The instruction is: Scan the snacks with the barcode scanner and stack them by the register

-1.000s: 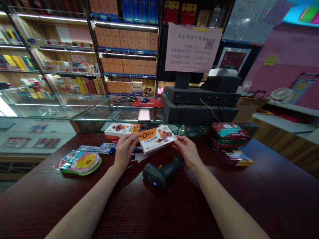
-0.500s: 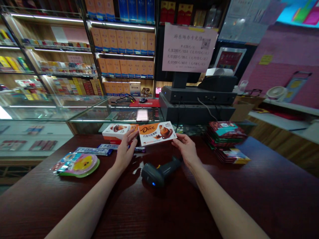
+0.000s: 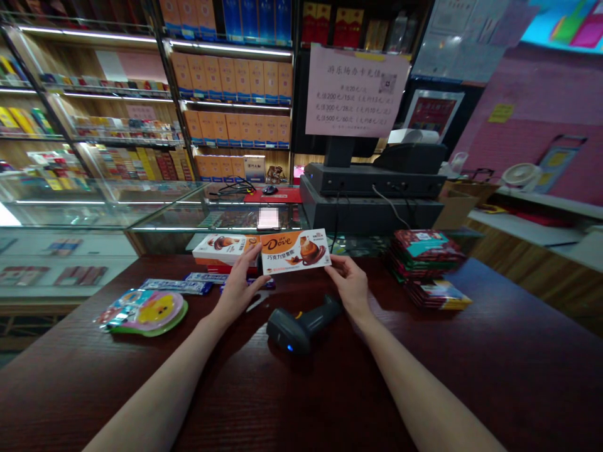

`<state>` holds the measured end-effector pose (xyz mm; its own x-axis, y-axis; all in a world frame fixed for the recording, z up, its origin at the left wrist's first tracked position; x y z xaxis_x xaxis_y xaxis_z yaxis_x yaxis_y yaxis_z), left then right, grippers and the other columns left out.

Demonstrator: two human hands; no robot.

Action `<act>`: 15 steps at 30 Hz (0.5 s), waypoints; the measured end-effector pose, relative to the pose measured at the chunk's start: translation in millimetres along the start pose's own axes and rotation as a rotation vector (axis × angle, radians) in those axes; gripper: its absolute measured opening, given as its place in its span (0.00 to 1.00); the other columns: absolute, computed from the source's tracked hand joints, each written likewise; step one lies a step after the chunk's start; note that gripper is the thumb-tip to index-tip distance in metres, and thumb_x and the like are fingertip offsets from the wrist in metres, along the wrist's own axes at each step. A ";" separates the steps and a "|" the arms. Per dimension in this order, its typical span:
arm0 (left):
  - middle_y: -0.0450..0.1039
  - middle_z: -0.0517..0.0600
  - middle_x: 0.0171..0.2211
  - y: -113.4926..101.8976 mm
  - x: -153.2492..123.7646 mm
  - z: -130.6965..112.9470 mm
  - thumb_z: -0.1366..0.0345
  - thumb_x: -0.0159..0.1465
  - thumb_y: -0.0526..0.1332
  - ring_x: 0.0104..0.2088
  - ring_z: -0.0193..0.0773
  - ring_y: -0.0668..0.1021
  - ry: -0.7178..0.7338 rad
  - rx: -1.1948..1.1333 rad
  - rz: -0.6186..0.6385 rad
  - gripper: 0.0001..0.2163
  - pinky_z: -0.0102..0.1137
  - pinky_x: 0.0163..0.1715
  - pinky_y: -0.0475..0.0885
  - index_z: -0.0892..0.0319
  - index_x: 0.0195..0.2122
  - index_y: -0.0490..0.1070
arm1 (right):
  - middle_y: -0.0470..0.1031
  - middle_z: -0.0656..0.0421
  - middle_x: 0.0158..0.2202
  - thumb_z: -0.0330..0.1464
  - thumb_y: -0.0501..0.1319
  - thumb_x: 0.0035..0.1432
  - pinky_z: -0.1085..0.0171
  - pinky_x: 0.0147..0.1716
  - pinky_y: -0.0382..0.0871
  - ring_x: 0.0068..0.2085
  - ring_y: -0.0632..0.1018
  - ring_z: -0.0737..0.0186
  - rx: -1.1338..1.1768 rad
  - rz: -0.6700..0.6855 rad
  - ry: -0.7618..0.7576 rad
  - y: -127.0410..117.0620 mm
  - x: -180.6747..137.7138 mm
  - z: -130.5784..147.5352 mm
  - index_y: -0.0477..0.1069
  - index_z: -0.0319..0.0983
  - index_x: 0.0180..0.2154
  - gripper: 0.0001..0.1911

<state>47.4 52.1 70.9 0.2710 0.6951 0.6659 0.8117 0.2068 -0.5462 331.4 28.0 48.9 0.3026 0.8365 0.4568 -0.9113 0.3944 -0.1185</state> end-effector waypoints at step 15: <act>0.61 0.55 0.66 -0.8 0.7 -6.2 0.60 0.68 0.61 0.67 0.49 0.64 0.020 0.106 0.014 0.28 0.49 0.66 0.61 0.49 0.68 0.56 | 0.72 0.50 0.61 0.41 0.61 0.65 0.44 0.60 0.60 0.64 0.67 0.48 -0.546 -0.192 -0.514 -12.1 -8.9 39.8 0.79 0.43 0.45 0.13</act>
<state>50.1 48.1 75.0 0.2930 0.6848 0.6673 0.7490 0.2694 -0.6053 328.6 0.6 81.4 0.1524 0.5053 0.8494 -0.5486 0.7581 -0.3526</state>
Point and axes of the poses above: each hand's wrist, its own x-axis towards the middle knuckle, its own y-axis out of the palm, z = x × y, the point moved 9 cm from there along x, towards the middle knuckle
